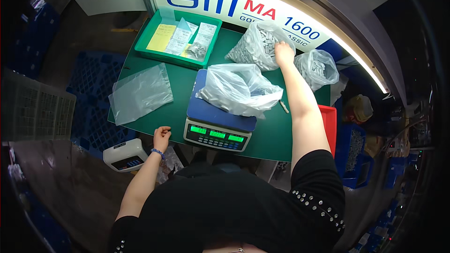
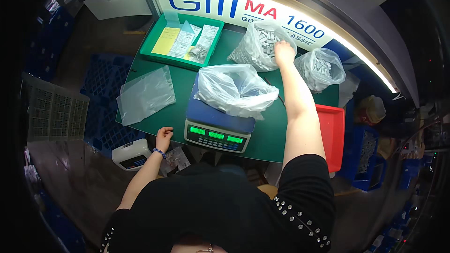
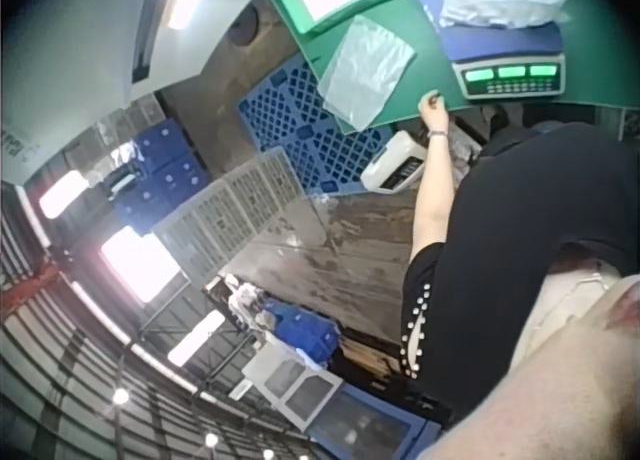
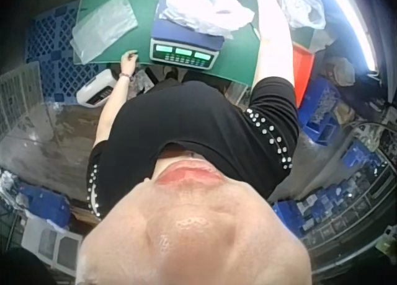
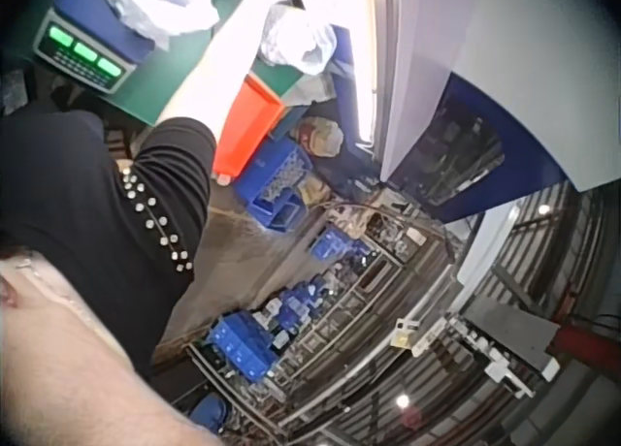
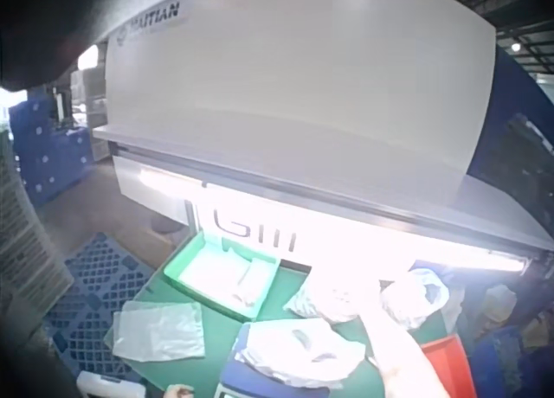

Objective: Weighing small metal components on a digital scale and placing them into plastic bags for packaging.

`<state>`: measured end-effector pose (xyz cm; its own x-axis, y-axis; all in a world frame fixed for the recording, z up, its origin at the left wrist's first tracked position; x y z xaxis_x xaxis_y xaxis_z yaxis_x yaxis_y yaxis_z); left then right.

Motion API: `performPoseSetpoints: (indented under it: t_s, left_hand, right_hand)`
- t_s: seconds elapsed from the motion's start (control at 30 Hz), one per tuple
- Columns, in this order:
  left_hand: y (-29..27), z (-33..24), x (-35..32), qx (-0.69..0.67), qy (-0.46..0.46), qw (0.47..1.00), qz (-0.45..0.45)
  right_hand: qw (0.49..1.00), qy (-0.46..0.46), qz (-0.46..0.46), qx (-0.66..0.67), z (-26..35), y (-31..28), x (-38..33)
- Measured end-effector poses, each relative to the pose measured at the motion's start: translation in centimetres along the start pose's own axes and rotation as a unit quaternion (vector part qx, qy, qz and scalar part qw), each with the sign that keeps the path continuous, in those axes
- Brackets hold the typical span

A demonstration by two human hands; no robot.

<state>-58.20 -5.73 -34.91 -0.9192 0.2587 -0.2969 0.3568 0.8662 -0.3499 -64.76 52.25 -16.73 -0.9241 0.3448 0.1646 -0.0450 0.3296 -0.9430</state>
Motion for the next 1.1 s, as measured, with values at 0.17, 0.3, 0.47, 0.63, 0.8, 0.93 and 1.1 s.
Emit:
performPoseSetpoints:
  t_s: [0.17,0.3,0.47,0.63,0.8,0.93,1.1]
  left_hand:
    - [0.3,-0.6,-0.1,0.024,0.008,1.0,-0.014]
    - [0.4,-0.3,0.1,0.032,-0.005,0.999,-0.018]
    - [0.3,0.0,0.1,0.019,0.014,1.0,-0.014]
    - [0.2,0.4,0.3,0.027,0.012,1.0,-0.005]
    - [0.2,0.8,0.5,0.075,0.034,0.997,0.009]
    - [0.2,1.0,0.7,0.036,0.023,0.999,0.009]
    - [0.2,0.6,0.7,0.024,0.017,0.999,0.018]
  right_hand:
    - [0.999,-0.001,-0.042,0.014,-0.5,0.5,0.3]
    - [0.994,0.018,-0.025,0.103,-0.2,-2.5,-0.7]
    - [0.873,0.009,-0.113,0.474,2.7,-11.5,-6.8]
    - [0.863,-0.173,-0.025,0.474,6.4,-17.9,-13.9]
    - [0.778,0.029,-0.097,0.62,2.5,-19.8,-18.9]
    - [0.777,0.02,-0.066,0.626,2.1,-20.0,-22.5]
    - [0.788,0.015,-0.022,0.616,2.3,-20.1,-24.8]
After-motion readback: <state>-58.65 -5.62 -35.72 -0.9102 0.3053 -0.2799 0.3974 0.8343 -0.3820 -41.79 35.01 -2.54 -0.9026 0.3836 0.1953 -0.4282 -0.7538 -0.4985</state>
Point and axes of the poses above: each hand's wrist, its own x-axis towards the middle knuckle, its own y-axis out of the palm, z = x × y, the point moved 4 cm from there along x, towards the middle knuckle, and after that the axes turned 4 degrees about z, right-handed, at the moved point
